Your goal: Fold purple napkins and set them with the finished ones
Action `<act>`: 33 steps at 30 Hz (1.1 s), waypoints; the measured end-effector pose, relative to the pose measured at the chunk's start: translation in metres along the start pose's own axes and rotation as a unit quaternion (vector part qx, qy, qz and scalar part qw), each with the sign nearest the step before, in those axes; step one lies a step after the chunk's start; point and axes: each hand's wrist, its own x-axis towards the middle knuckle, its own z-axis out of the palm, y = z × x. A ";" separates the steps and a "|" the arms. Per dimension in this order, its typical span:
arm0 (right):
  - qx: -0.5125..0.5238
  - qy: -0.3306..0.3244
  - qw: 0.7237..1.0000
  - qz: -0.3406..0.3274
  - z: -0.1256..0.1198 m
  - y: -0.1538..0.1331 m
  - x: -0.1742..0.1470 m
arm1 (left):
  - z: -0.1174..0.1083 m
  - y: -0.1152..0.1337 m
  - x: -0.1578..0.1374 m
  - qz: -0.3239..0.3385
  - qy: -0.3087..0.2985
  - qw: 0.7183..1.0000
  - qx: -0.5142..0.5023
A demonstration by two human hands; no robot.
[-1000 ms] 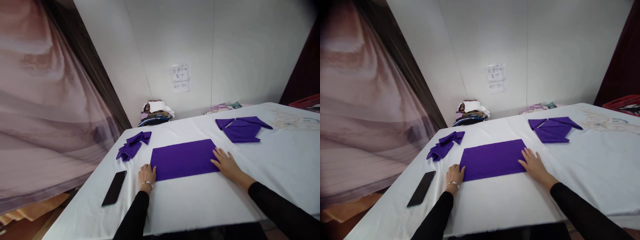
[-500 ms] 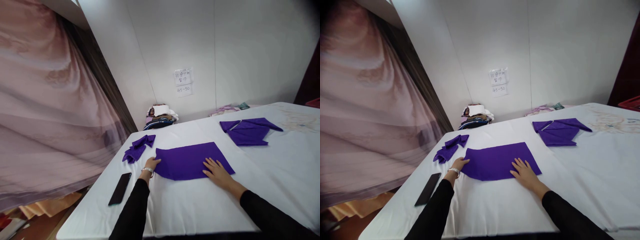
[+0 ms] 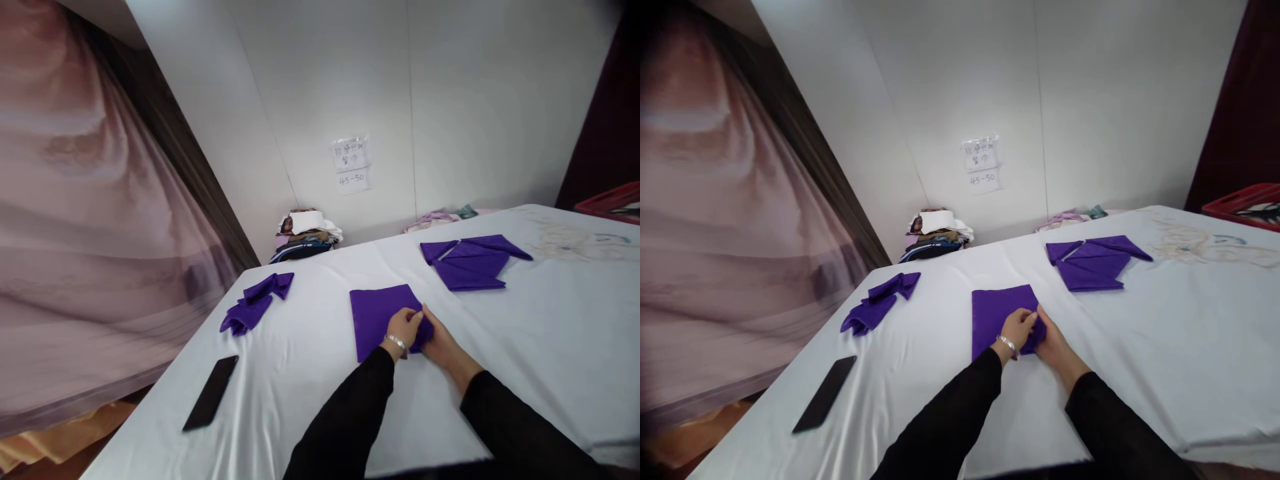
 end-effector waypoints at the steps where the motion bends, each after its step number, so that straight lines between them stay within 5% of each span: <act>1: 0.023 0.004 1.000 0.009 -0.002 -0.001 0.000 | 0.000 -0.003 -0.007 0.017 0.000 1.000 -0.005; 6: 0.074 -0.009 0.997 0.022 -0.007 0.002 0.006 | -0.044 -0.032 -0.036 0.123 0.064 0.987 0.079; 10: 0.111 -0.005 0.993 0.050 -0.016 0.002 0.011 | -0.066 -0.065 -0.057 0.129 0.102 0.968 0.189; 17: 0.085 -0.043 0.990 0.107 -0.025 -0.022 0.026 | -0.064 -0.081 -0.078 0.087 0.010 0.951 0.296; 27: -0.058 0.137 0.986 0.076 -0.029 -0.024 0.032 | -0.065 -0.076 -0.076 0.059 -0.043 0.936 0.344; 33: -0.080 0.126 0.987 0.061 -0.031 -0.022 0.032 | -0.064 -0.075 -0.074 0.042 -0.053 0.931 0.357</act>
